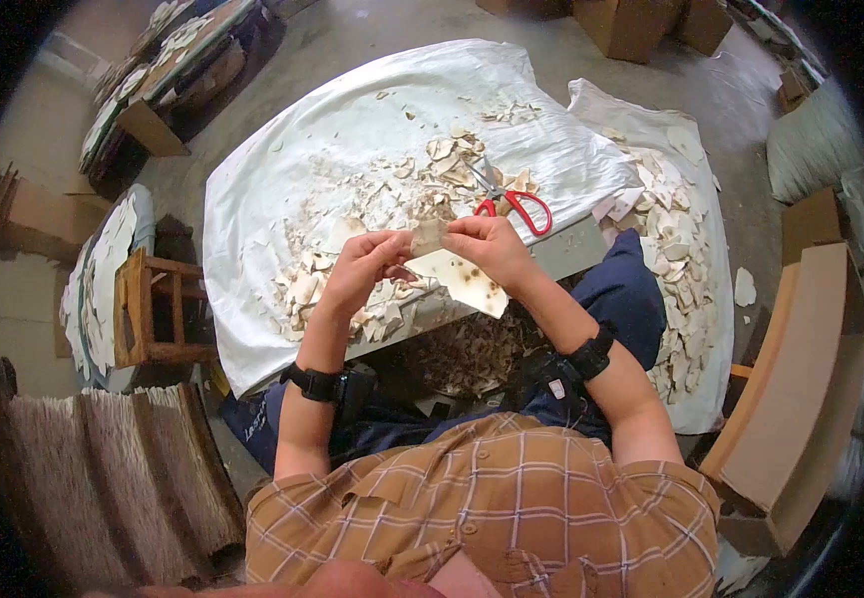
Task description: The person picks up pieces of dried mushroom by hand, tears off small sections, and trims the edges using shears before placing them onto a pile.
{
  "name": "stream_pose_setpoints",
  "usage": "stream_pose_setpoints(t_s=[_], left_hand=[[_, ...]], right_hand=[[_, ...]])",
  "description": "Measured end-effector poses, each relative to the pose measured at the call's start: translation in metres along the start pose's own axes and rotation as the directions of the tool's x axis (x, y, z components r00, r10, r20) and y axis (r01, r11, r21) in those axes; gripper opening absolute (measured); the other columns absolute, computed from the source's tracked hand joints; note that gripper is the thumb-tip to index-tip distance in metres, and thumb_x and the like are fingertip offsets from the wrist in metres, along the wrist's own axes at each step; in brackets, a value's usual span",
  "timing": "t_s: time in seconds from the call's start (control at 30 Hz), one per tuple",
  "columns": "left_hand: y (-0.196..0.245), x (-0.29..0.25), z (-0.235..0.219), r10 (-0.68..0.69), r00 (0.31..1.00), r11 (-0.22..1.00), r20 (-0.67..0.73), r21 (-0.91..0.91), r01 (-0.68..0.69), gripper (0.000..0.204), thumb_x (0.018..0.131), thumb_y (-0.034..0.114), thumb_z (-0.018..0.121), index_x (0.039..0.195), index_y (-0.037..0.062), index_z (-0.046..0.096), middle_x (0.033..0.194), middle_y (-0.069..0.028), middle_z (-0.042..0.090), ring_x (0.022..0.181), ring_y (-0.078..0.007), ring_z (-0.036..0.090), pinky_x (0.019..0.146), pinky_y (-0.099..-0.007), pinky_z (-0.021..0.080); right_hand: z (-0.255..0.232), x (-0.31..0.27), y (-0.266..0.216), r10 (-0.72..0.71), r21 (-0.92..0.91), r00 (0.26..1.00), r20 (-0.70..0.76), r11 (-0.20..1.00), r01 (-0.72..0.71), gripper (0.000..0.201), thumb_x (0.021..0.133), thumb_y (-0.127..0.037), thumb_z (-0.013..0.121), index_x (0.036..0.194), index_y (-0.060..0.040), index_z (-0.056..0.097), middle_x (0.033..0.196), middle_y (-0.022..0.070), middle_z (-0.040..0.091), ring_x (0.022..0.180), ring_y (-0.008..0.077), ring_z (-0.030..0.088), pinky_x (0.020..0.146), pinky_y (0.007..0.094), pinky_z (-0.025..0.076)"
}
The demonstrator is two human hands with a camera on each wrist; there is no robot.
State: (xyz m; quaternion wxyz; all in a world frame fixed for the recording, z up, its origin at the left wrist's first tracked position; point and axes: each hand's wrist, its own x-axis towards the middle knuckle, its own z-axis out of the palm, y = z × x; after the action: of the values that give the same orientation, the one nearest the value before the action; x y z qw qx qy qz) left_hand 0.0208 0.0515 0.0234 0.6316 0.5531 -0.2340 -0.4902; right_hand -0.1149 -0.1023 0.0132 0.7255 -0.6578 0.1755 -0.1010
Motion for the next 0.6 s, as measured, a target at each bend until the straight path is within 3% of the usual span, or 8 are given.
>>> stream_pose_setpoints(t_s=[0.07, 0.13, 0.23, 0.3, 0.43, 0.6], left_hand=[[-0.002, 0.001, 0.000, 0.007, 1.000, 1.000, 0.007, 0.008, -0.007, 0.024, 0.082, 0.016, 0.058, 0.094, -0.0045, 0.060, 0.080, -0.0061, 0.060, 0.070, -0.0097, 0.056, 0.059, -0.0238, 0.050], [-0.005, 0.001, -0.001, 0.081, 0.997, 0.973, -0.001, 0.219, -0.078, 0.019, 0.080, 0.012, 0.058, 0.089, -0.0047, 0.061, 0.077, -0.0061, 0.060, 0.066, -0.0093, 0.056, 0.059, -0.0225, 0.049], [-0.007, 0.002, -0.002, 0.121, 0.992, 0.967, -0.033, 0.230, -0.111, 0.019, 0.081, 0.012, 0.059, 0.088, -0.0051, 0.060, 0.073, -0.0065, 0.060, 0.067, -0.0104, 0.057, 0.058, -0.0229, 0.049], [-0.008, 0.003, -0.004, 0.121, 0.991, 0.965, -0.053, 0.241, -0.105, 0.018, 0.081, 0.012, 0.058, 0.086, -0.0047, 0.060, 0.072, -0.0059, 0.060, 0.065, -0.0095, 0.056, 0.057, -0.0216, 0.047], [-0.006, 0.001, 0.002, 0.109, 0.980, 0.944, -0.167, 0.325, -0.050, 0.017, 0.082, 0.013, 0.058, 0.085, -0.0036, 0.060, 0.069, -0.0042, 0.060, 0.063, -0.0069, 0.054, 0.055, -0.0191, 0.044], [-0.003, 0.001, 0.000, 0.140, 0.986, 0.946, -0.093, 0.307, -0.105, 0.021, 0.084, 0.015, 0.055, 0.088, -0.0043, 0.060, 0.072, -0.0033, 0.059, 0.067, -0.0067, 0.054, 0.060, -0.0199, 0.044]], right_hand=[[0.002, -0.001, 0.002, 0.001, 0.024, 1.000, -0.018, 1.000, 0.000, 0.021, 0.080, -0.013, 0.059, 0.094, 0.0029, 0.060, 0.081, 0.0021, 0.060, 0.070, 0.0054, 0.054, 0.061, 0.0196, 0.044], [0.004, -0.001, 0.004, 0.003, 0.048, 0.999, -0.037, 0.999, -0.001, 0.022, 0.080, -0.013, 0.059, 0.094, 0.0029, 0.060, 0.081, 0.0021, 0.060, 0.071, 0.0054, 0.054, 0.061, 0.0192, 0.043], [0.006, 0.000, 0.006, 0.028, 0.120, 0.999, -0.036, 0.993, -0.023, 0.020, 0.080, -0.015, 0.059, 0.088, 0.0029, 0.061, 0.076, 0.0009, 0.060, 0.066, 0.0044, 0.052, 0.056, 0.0189, 0.042], [0.003, 0.002, 0.005, 0.102, 0.033, 0.991, 0.088, 0.994, -0.106, 0.019, 0.080, -0.017, 0.059, 0.081, 0.0024, 0.062, 0.069, -0.0007, 0.058, 0.059, 0.0034, 0.050, 0.050, 0.0194, 0.040], [0.010, 0.000, 0.005, 0.083, 0.013, 0.996, 0.011, 0.996, -0.084, 0.020, 0.080, -0.018, 0.059, 0.075, 0.0014, 0.061, 0.064, -0.0017, 0.056, 0.054, 0.0030, 0.047, 0.046, 0.0198, 0.037], [0.013, -0.002, 0.002, 0.092, 0.061, 0.995, -0.031, 0.994, -0.090, 0.019, 0.080, -0.016, 0.059, 0.076, 0.0021, 0.061, 0.064, -0.0001, 0.058, 0.054, 0.0039, 0.050, 0.047, 0.0199, 0.039]])
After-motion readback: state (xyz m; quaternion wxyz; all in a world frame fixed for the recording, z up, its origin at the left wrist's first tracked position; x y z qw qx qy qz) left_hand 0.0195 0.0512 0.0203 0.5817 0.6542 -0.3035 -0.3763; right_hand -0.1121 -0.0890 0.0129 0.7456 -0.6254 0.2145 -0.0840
